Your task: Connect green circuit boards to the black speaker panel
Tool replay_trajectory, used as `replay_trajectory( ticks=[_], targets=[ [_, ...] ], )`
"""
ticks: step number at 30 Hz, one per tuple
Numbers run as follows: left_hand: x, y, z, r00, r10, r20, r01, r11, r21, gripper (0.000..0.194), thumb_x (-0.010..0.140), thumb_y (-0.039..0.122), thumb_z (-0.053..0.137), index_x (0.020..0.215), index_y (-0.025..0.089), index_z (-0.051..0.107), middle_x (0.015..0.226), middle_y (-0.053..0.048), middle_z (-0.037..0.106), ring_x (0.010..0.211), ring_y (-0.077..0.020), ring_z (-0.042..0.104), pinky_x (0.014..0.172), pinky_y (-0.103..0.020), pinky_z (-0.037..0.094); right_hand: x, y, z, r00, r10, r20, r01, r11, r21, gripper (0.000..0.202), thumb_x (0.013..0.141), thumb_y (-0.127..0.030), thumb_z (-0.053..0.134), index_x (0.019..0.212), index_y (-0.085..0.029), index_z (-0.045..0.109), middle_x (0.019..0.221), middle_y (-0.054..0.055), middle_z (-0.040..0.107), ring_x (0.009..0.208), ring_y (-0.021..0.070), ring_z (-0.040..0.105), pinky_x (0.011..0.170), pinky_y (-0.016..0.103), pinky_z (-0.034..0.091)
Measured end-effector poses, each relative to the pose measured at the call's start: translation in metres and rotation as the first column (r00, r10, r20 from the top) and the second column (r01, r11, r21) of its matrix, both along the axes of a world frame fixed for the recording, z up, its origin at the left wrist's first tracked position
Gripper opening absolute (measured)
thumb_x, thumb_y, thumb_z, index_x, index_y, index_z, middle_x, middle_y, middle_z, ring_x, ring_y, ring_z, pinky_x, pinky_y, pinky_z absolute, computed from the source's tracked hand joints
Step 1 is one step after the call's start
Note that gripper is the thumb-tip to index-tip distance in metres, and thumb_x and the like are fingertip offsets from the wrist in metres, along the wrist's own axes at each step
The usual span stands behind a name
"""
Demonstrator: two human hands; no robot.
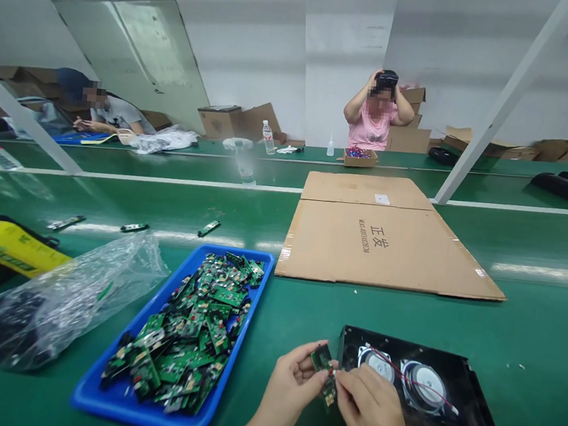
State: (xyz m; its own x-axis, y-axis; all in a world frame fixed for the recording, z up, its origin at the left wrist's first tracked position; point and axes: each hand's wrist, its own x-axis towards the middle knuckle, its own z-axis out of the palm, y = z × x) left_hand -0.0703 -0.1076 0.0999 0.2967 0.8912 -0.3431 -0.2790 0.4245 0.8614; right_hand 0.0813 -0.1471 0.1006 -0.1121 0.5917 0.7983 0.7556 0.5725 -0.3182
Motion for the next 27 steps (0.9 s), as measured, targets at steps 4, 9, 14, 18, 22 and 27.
replay_trajectory(
  ticks=[4, 9, 14, 18, 22, 27],
  targets=[
    [-0.003, 0.001, -0.001, 1.000, -0.014, -0.027, 0.016, 0.998, 0.053, 0.054, 0.054, 0.045, 0.096, 0.101, 0.022, 0.082, 0.089, -0.010, 0.084, 0.091, -0.0287, 0.078, 0.074, -0.030, 0.063, 0.000, -0.002, 0.001, 0.999, 0.034, 0.030, -0.033, 0.999, -0.020, 0.018, 0.096, -0.007, 0.047, 0.101, -0.020, 0.059, 0.067, 0.002, 0.066, 0.052, 0.0186, 0.063, 0.047, 0.030, 0.050],
    [-0.007, 0.002, -0.013, 0.991, -0.048, -0.123, 0.068, 0.985, 0.160, 0.044, 0.063, 0.031, 0.090, 0.106, 0.023, 0.082, 0.099, -0.009, 0.083, 0.090, -0.0270, 0.077, 0.080, -0.030, 0.062, 0.001, -0.004, 0.000, 0.996, 0.074, 0.056, -0.072, 0.997, -0.026, 0.023, 0.094, -0.005, 0.047, 0.109, -0.018, 0.059, 0.072, 0.004, 0.069, 0.055, 0.0191, 0.064, 0.048, 0.030, 0.051],
    [-0.010, 0.000, -0.019, 0.987, -0.061, -0.148, 0.091, 0.975, 0.204, 0.040, 0.072, 0.026, 0.083, 0.112, 0.023, 0.080, 0.103, -0.008, 0.083, 0.091, -0.0258, 0.076, 0.081, -0.028, 0.061, 0.002, -0.003, -0.002, 0.995, 0.070, 0.075, -0.069, 0.998, -0.012, 0.019, 0.097, -0.006, 0.046, 0.107, -0.017, 0.058, 0.069, 0.005, 0.068, 0.055, 0.0188, 0.063, 0.048, 0.030, 0.049],
    [-0.010, 0.000, -0.017, 0.988, -0.055, -0.143, 0.082, 0.978, 0.194, 0.040, 0.072, 0.024, 0.083, 0.111, 0.024, 0.080, 0.102, -0.008, 0.083, 0.091, -0.0247, 0.077, 0.081, -0.027, 0.061, 0.003, -0.003, -0.001, 0.992, 0.079, 0.100, -0.079, 0.997, -0.006, 0.017, 0.098, -0.007, 0.046, 0.107, -0.017, 0.057, 0.069, 0.004, 0.068, 0.055, 0.0185, 0.062, 0.048, 0.030, 0.049],
    [-0.009, 0.001, -0.016, 0.989, -0.046, -0.140, 0.069, 0.985, 0.161, 0.042, 0.070, 0.023, 0.083, 0.112, 0.022, 0.080, 0.098, -0.010, 0.083, 0.092, -0.0269, 0.078, 0.080, -0.029, 0.061, 0.003, -0.003, 0.000, 0.989, 0.092, 0.117, -0.093, 0.996, 0.005, 0.020, 0.098, -0.006, 0.044, 0.109, -0.017, 0.056, 0.070, 0.004, 0.069, 0.055, 0.0187, 0.062, 0.046, 0.031, 0.049],
    [-0.008, -0.001, -0.015, 0.944, 0.010, -0.329, 0.066, 0.974, 0.218, 0.045, 0.068, 0.022, 0.079, 0.113, 0.023, 0.080, 0.095, -0.008, 0.084, 0.084, -0.0274, 0.077, 0.070, -0.030, 0.062, 0.004, -0.002, -0.002, 0.981, 0.106, 0.160, -0.107, 0.994, -0.001, 0.024, 0.097, -0.007, 0.043, 0.112, -0.016, 0.059, 0.071, 0.006, 0.070, 0.055, 0.0204, 0.063, 0.045, 0.032, 0.049]
  ],
)
